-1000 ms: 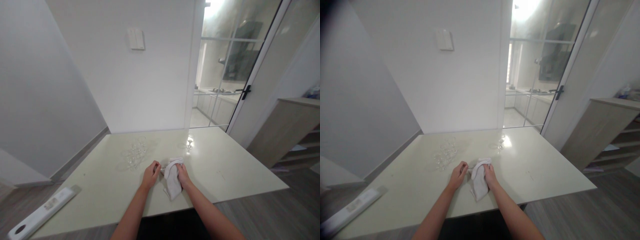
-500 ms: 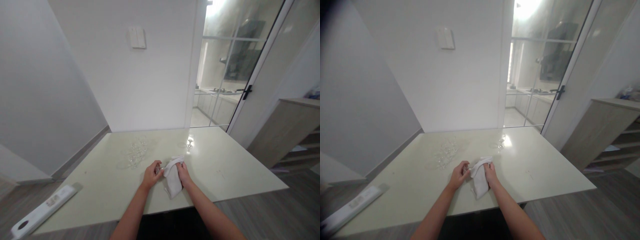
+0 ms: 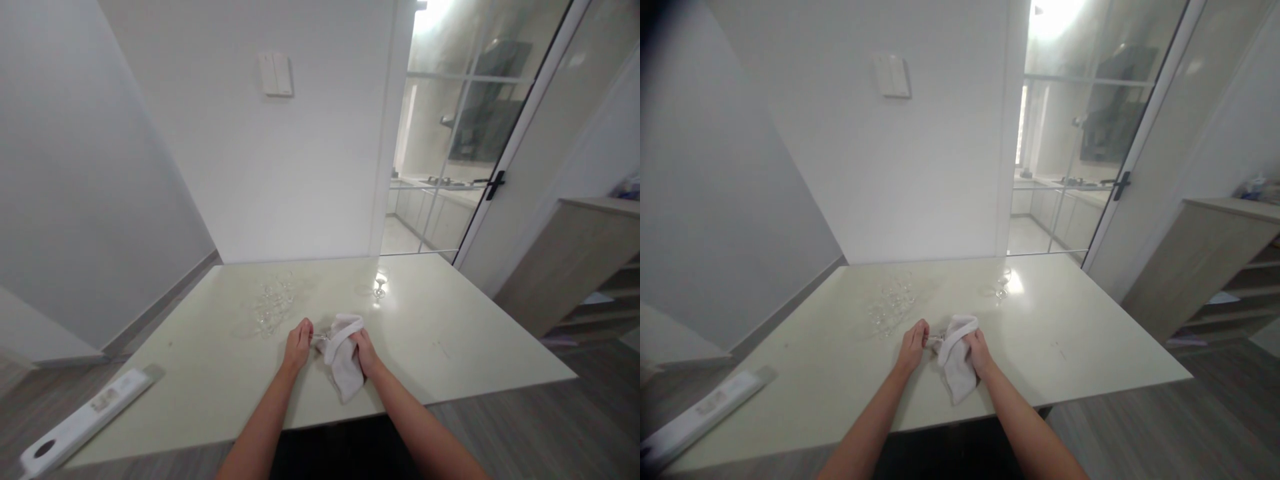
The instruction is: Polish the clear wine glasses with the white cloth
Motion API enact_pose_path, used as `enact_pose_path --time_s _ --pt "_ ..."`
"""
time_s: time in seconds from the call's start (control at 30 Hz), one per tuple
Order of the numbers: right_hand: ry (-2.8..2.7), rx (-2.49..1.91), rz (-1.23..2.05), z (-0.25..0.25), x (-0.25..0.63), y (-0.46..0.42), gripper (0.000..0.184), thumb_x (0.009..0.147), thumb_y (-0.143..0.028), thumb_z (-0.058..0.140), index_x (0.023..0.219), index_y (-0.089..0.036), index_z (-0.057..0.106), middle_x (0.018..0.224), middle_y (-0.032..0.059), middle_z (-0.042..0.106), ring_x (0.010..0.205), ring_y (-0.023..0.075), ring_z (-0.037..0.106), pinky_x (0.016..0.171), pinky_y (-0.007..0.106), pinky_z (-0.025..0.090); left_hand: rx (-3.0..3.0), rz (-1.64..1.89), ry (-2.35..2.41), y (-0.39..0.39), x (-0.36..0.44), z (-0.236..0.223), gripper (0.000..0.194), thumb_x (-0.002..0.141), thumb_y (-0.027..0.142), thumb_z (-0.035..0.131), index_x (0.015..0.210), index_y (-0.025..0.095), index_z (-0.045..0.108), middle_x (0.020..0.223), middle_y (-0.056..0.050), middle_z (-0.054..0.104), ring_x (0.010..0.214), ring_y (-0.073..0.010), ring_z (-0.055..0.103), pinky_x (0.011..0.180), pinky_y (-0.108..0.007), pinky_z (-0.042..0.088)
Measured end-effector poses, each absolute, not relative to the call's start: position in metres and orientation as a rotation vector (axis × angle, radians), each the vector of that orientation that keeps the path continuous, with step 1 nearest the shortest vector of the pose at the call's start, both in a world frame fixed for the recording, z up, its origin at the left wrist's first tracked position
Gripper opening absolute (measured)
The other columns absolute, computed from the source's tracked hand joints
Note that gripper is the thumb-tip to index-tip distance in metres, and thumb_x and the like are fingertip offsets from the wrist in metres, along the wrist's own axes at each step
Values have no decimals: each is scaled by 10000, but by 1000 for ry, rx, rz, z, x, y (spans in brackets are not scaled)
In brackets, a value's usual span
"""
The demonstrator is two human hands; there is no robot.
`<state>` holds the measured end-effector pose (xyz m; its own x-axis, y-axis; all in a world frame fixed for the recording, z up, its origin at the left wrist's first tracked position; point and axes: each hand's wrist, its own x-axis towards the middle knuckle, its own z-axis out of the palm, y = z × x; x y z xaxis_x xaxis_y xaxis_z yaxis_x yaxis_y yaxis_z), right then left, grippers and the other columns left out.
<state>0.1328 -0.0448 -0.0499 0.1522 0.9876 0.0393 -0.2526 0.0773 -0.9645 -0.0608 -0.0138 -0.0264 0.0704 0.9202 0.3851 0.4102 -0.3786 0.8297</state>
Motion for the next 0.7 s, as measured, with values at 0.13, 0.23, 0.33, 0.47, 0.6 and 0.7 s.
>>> enact_pose_path --time_s 0.13,0.23,0.33,0.47,0.6,0.7 --pt "-973 -1018 1212 -43 130 -47 403 642 -370 748 999 -203 666 1004 42 710 989 257 611 927 381 452 1872 1273 1343 -14 -61 -26 461 979 476 265 633 216 426 563 29 426 552 -142 431 576 -272 329" --pt "-1007 -1000 1198 -41 129 -47 424 639 -349 769 1020 -205 651 1000 36 709 985 249 613 928 377 452 1890 1247 1358 -15 -60 -25 457 973 476 275 629 217 426 558 29 433 549 -142 428 573 -271 325" --pt "-996 -976 1188 -39 129 -47 422 643 -340 779 1022 -212 642 1001 30 712 975 238 617 933 370 452 1890 1228 1363 -16 -60 -24 457 969 490 268 635 220 427 559 29 433 553 -146 432 577 -272 329" --pt "-818 -959 1251 -34 128 -48 361 662 -367 755 975 -228 637 1015 25 717 962 226 630 904 350 472 1884 1213 1362 -15 -60 -23 453 963 511 265 653 223 427 569 29 440 563 -149 445 589 -272 334" --pt "-710 -972 1305 -32 129 -46 367 652 -403 750 961 -238 640 967 18 725 917 221 644 847 331 490 1888 1161 1315 -16 -61 -22 398 945 521 307 737 221 464 594 32 480 581 -152 477 597 -263 352" --pt "-647 -1008 1290 -35 130 -42 387 669 -461 723 977 -242 636 937 16 724 904 226 646 829 337 495 1955 1176 1269 -22 -60 -19 340 906 530 404 927 210 519 748 15 581 611 -145 499 627 -258 388"
